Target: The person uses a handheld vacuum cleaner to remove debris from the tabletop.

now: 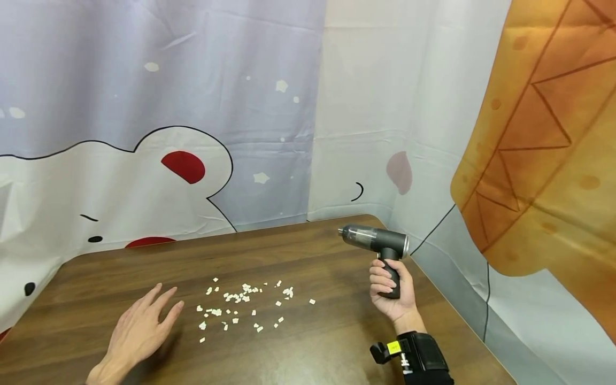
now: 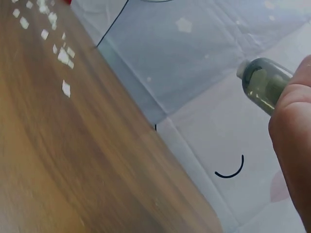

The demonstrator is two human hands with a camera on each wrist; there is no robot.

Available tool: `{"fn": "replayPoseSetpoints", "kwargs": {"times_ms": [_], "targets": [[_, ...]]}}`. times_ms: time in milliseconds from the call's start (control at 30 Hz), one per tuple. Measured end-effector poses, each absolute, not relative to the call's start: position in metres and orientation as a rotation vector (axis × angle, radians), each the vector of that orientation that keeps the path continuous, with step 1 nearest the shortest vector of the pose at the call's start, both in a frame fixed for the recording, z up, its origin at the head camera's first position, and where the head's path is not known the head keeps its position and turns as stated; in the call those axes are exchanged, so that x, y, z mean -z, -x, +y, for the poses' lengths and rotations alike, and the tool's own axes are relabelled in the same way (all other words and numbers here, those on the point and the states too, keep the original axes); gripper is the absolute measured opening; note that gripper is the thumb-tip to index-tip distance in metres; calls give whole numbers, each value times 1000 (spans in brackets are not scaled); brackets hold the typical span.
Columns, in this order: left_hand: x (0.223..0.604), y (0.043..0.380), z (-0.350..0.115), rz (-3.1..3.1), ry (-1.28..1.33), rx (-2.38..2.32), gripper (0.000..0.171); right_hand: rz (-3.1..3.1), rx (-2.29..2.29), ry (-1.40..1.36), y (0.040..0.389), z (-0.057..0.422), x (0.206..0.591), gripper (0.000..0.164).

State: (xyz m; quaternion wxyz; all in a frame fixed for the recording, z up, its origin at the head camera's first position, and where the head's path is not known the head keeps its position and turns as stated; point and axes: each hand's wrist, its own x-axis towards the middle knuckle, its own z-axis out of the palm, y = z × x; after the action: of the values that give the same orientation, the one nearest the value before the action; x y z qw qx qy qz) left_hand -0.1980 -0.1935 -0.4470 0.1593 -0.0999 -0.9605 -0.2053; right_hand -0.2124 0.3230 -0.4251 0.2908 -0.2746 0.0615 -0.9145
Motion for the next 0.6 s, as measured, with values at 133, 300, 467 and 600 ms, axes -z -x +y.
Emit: {"fn": "replayPoseSetpoints", "kwargs": {"times_ms": [133,300,467,600], "targets": [[444,197,-196,-2755,276,593,57,36,2445,667,215,322,425,17],[445,196,-198,-2749,273,584,56,-61,2433,626,219,322,430,16],[446,196,-197,-2748,272,571,54,-23,2411,653,219,323,436,30],[447,195,-195,-2747,268,564,54,2,2369,680,218,324,439,38]]}}
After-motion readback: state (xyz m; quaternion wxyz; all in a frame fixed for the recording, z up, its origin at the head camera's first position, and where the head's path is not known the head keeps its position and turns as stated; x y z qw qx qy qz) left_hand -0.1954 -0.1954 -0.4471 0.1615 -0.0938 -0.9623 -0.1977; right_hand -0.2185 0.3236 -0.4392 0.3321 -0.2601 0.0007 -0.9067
